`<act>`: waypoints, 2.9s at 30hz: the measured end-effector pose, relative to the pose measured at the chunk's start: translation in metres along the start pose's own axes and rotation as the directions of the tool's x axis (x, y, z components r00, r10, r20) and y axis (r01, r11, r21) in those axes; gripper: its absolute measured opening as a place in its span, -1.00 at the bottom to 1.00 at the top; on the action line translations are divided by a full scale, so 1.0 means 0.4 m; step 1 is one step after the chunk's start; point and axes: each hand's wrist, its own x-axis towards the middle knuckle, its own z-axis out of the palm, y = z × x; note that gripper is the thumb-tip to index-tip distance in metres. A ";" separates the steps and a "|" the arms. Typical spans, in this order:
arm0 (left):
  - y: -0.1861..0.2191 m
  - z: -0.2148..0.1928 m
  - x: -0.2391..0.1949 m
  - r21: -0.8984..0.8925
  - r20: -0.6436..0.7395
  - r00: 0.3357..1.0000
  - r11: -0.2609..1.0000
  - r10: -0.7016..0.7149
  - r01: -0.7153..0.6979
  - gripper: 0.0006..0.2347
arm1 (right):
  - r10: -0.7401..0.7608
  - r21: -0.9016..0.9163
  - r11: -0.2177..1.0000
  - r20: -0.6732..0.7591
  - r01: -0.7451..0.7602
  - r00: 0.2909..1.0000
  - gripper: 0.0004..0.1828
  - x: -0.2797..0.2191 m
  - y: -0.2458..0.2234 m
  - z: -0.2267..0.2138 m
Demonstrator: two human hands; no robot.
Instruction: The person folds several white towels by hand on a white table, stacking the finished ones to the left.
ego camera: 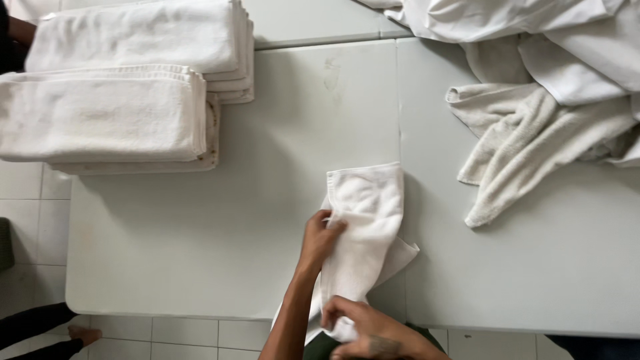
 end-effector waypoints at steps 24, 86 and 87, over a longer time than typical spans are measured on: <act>0.619 -0.210 0.219 -0.315 -0.297 0.648 0.569 0.701 -0.760 -0.54 | -0.504 -0.725 0.478 -0.689 -0.495 0.521 -0.57 0.049 -0.506 -0.890; -0.342 -0.364 -0.301 -0.200 -0.145 0.934 0.934 -0.326 0.295 -0.56 | 0.622 0.697 0.715 -0.669 0.053 0.407 -0.34 -0.292 0.412 -0.107; -0.365 -0.379 -0.296 -0.113 -0.138 0.940 0.948 -0.311 0.297 -0.59 | 0.603 0.646 0.763 -0.717 0.010 0.351 -0.47 -0.296 0.456 -0.104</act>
